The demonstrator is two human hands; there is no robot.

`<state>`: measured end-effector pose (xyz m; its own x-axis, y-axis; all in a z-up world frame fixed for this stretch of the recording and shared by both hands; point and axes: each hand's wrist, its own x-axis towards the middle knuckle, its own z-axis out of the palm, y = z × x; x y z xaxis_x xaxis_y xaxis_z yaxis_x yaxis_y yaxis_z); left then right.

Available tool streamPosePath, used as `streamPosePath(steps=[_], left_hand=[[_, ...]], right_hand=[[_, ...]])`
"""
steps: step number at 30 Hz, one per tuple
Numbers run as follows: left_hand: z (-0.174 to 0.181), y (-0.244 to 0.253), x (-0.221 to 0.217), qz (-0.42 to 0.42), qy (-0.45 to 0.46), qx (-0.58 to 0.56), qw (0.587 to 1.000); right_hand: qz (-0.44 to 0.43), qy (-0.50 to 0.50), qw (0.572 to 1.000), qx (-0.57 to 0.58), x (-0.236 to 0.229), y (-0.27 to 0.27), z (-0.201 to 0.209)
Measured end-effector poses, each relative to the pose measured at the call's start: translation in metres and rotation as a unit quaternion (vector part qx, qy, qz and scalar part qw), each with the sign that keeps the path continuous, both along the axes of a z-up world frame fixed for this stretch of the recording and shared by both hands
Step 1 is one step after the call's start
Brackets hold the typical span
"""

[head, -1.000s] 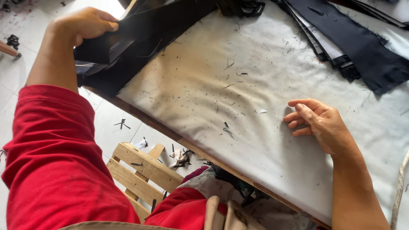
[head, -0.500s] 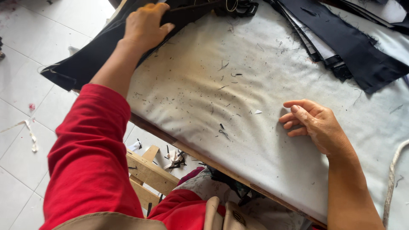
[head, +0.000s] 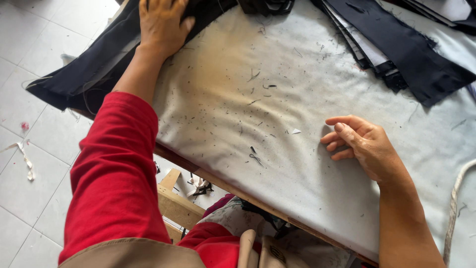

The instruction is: The person folds a piece of dark fabric and pulls a thread from its edge. They then pick up a stack of fabric pieces with white paper patterns attached and use scissors to cut along the pattern lines.

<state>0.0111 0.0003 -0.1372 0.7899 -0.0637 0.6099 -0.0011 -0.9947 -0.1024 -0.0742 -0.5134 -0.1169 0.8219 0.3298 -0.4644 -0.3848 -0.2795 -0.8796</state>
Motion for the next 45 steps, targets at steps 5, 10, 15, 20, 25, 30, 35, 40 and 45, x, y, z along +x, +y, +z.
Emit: streamPosePath(steps=[5,10,15,20,25,30,35,40,45], left_hand=[[-0.008,-0.010,0.003,0.063,0.208,-0.041,0.975],[-0.003,-0.099,0.016,-0.026,0.181,-0.046,0.982],[-0.019,-0.251,0.018,-0.186,0.225,-0.229,0.929],[-0.042,-0.386,-0.005,-0.172,0.071,-0.768,0.613],[-0.049,-0.402,-0.021,-0.113,-0.016,-0.686,0.719],[-0.032,-0.403,-0.020,-0.121,0.038,-0.722,0.680],[-0.034,-0.411,-0.014,-0.137,0.109,-0.770,0.614],[-0.053,-0.416,0.001,-0.168,0.144,-0.714,0.664],[-0.030,-0.409,-0.015,-0.216,0.130,-0.605,0.755]], right_hand=[[0.008,-0.002,1.000,-0.007,-0.002,0.002,0.004],[0.006,-0.008,1.000,-0.012,-0.002,0.004,0.004],[-0.080,-0.120,0.989,-0.016,0.003,-0.001,-0.018],[-0.252,-0.307,0.918,-0.001,0.023,-0.025,-0.044],[-0.355,-0.454,0.786,-0.223,0.061,-0.080,-0.073],[-0.437,-0.390,0.682,-0.437,0.110,-0.117,-0.099],[-0.409,-0.297,0.672,-0.541,0.124,-0.106,-0.095],[-0.430,-0.357,0.737,-0.381,0.128,-0.116,-0.105],[-0.436,-0.377,0.815,-0.062,0.095,-0.075,-0.046]])
